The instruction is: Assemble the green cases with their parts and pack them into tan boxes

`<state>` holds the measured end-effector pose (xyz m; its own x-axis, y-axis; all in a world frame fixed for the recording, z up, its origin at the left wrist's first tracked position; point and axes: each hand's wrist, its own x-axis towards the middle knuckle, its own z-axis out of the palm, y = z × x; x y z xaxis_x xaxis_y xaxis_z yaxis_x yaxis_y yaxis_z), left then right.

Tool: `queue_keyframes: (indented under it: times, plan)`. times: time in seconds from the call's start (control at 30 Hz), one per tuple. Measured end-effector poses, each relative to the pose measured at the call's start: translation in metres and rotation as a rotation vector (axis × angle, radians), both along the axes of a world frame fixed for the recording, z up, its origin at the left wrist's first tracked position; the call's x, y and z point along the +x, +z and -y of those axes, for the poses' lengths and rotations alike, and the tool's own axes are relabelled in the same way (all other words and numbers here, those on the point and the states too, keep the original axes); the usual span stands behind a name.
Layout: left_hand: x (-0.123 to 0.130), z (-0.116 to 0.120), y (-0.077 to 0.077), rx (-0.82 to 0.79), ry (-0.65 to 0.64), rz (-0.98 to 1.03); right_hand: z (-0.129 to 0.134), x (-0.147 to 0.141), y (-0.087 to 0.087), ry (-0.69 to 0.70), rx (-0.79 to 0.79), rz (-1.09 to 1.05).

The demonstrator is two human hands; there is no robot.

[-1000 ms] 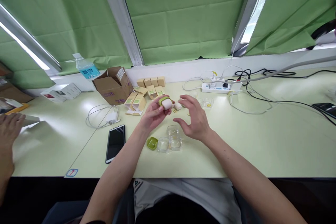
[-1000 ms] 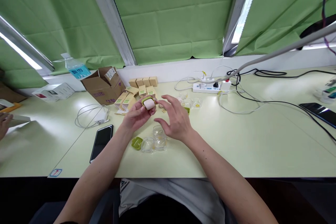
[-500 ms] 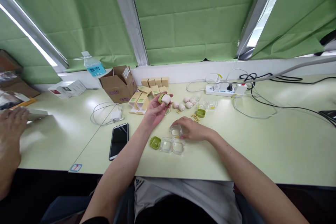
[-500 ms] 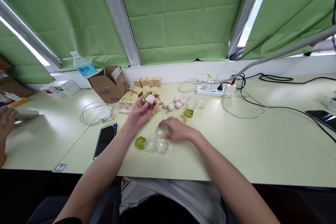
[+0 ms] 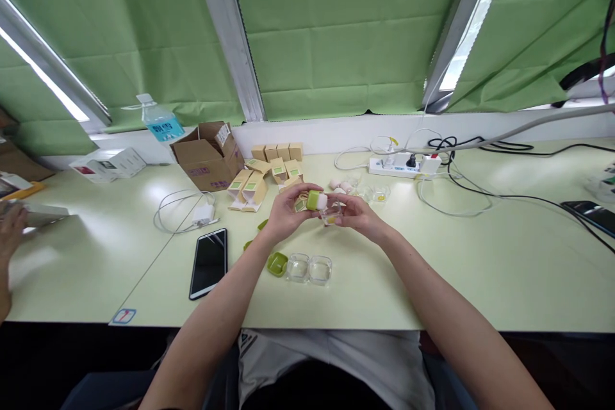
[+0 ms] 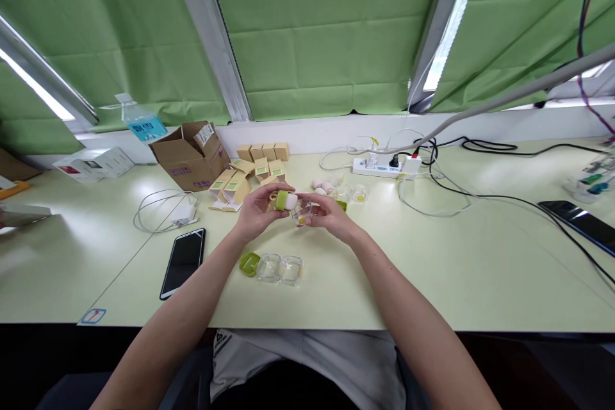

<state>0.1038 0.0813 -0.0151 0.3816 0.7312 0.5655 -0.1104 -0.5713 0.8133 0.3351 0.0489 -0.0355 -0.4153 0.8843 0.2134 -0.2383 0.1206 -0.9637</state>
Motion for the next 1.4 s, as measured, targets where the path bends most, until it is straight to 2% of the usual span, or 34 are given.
queue_keyframes:
  times: [0.13,0.27,0.53,0.8,1.0,1.23,1.4]
  plan:
    - [0.001,0.006,0.005,0.047,0.011,-0.117,0.000,0.003,0.002,-0.026,0.032,-0.018]
    - [-0.001,0.008,0.008,0.109,0.037,-0.141,0.000,0.005,0.004,-0.048,0.042,-0.035]
    - [-0.001,0.005,0.002,0.189,0.026,-0.202,0.005,-0.001,0.007,-0.018,0.013,-0.059]
    - [0.001,0.008,0.004,0.104,-0.018,-0.131,0.009,-0.007,0.008,0.068,-0.039,-0.160]
    - [0.002,0.011,0.005,0.071,-0.015,-0.169,0.010,-0.009,0.008,0.056,-0.063,-0.189]
    - [0.003,0.007,0.000,-0.022,-0.114,-0.076,0.006,-0.010,0.003,0.059,-0.088,-0.202]
    - [0.004,0.007,-0.005,-0.002,-0.049,-0.202,0.004,-0.007,-0.003,0.095,-0.100,-0.174]
